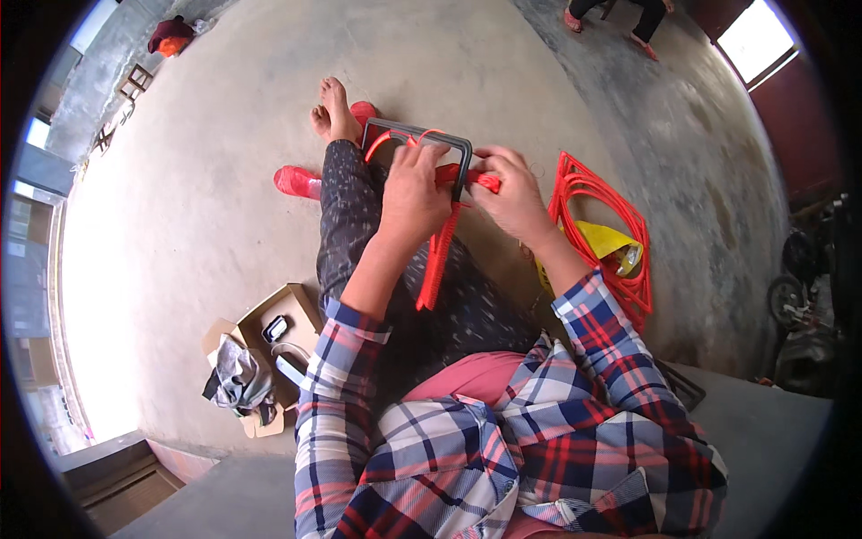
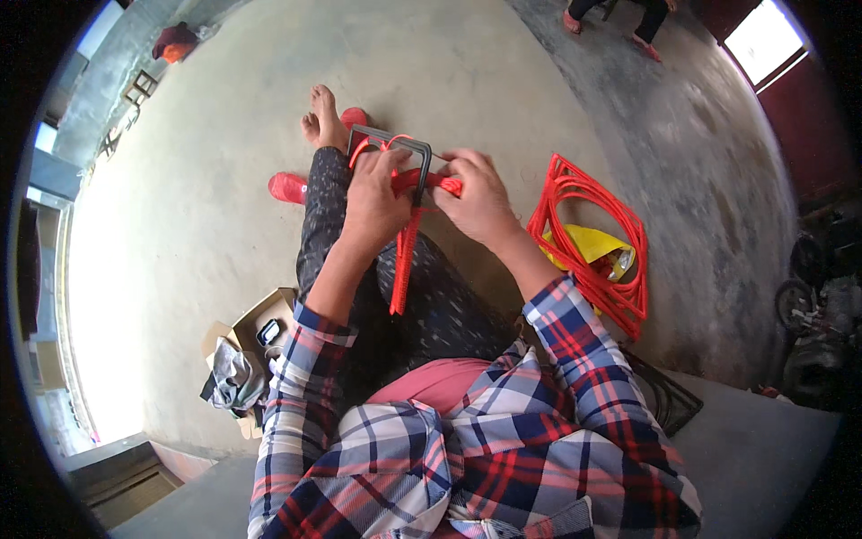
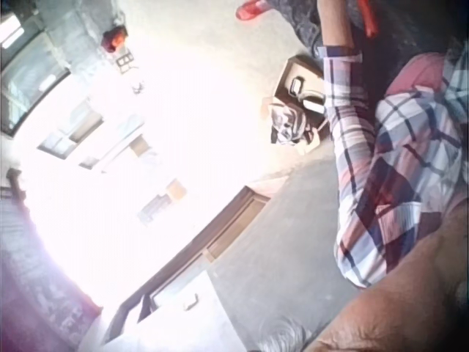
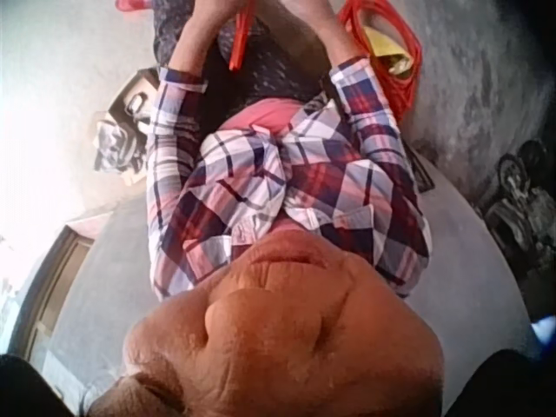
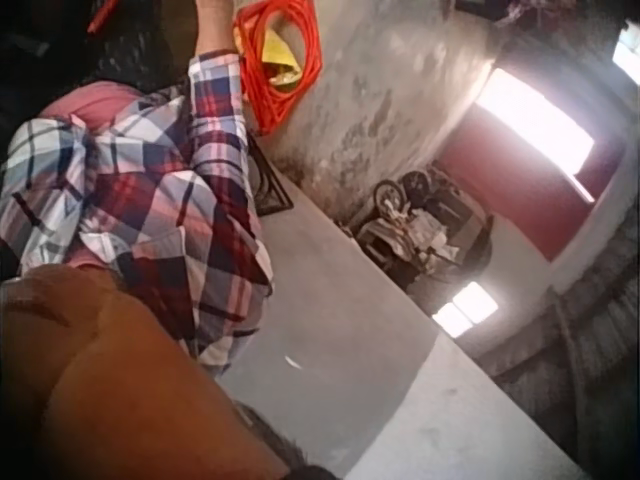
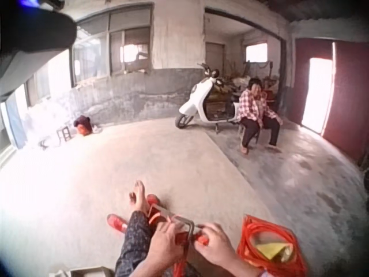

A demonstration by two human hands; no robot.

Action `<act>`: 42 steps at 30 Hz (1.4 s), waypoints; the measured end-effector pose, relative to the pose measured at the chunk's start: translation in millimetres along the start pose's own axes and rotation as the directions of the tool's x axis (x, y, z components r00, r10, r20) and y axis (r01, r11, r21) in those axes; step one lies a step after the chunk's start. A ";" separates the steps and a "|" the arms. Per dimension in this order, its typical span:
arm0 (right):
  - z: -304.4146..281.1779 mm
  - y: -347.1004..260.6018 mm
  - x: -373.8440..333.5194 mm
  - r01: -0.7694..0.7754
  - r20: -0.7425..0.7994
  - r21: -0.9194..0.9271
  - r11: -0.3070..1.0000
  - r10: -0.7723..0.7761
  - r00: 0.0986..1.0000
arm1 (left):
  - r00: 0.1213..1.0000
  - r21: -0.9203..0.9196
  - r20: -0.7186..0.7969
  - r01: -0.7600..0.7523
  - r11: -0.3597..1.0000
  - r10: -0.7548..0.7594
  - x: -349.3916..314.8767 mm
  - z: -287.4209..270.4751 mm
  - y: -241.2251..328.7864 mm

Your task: Wrapping a red plastic string around a black rectangular metal frame.

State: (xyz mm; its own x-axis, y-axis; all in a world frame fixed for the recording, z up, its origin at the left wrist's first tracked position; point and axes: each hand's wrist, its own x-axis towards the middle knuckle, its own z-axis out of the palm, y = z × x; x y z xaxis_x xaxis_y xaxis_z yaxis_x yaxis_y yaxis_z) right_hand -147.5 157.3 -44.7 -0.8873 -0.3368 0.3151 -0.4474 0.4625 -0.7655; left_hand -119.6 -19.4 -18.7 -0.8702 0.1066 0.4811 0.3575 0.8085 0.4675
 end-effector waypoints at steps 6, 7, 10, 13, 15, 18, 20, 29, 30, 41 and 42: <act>-105.0 15.8 -76.8 -0.057 -0.007 0.805 0.590 0.107 0.994 | 0.912 -0.465 -0.005 0.361 0.808 -0.410 -18.6 0.7 -2.8; -125.2 20.7 -95.4 -0.042 0.015 0.898 0.439 0.064 0.998 | 0.834 -0.518 0.286 0.548 0.657 -0.471 -19.2 2.1 -2.6; -166.1 32.7 -137.8 0.064 -0.067 0.996 0.063 0.049 0.997 | 0.728 -0.524 0.496 0.686 0.505 -0.474 -29.4 10.6 -2.9; -199.6 71.5 -166.4 0.149 -0.166 0.986 0.075 0.539 0.826 | 0.748 -0.668 0.498 0.654 0.356 -0.439 -36.5 11.1 -11.5; -187.3 92.1 -172.3 0.116 -0.174 0.984 0.136 0.575 0.799 | 0.724 -0.669 0.528 0.676 0.308 -0.444 -32.5 6.3 -3.2; -137.0 81.9 -141.9 -0.134 -0.076 0.969 0.209 0.763 0.642 | 0.692 -0.665 0.557 0.703 0.253 -0.458 -30.7 2.6 3.0; -86.3 42.6 -100.4 -0.204 0.030 0.949 0.240 0.577 0.816 | 0.684 -0.662 0.566 0.710 0.240 -0.461 -31.3 7.5 4.2; -15.2 -14.6 -47.5 -0.412 0.327 0.776 0.477 0.254 0.910 | 0.700 -0.730 0.550 0.668 0.145 -0.456 -33.5 10.9 5.4; -28.4 -21.1 -52.5 -0.399 0.325 0.784 0.475 0.233 0.917 | 0.685 -0.722 0.580 0.683 0.112 -0.441 -29.8 7.7 8.9; -28.1 -89.3 -94.6 -0.390 0.416 0.676 0.626 0.113 0.902 | 0.563 -0.624 0.694 0.782 0.017 -0.449 -20.5 1.6 1.6; -37.3 -91.1 -92.7 -0.382 0.366 0.686 0.619 0.160 0.917 | 0.569 -0.623 0.704 0.782 0.017 -0.425 -19.1 -2.2 0.8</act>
State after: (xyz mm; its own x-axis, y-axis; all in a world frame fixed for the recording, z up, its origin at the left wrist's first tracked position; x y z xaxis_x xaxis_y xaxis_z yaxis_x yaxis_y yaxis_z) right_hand -28.6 177.0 16.7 -0.8438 -0.5353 -0.0390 0.1389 -0.1476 -0.9792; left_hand -102.0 -22.0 -25.9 -0.8860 0.1244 -0.4467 -0.4635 -0.2634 0.8460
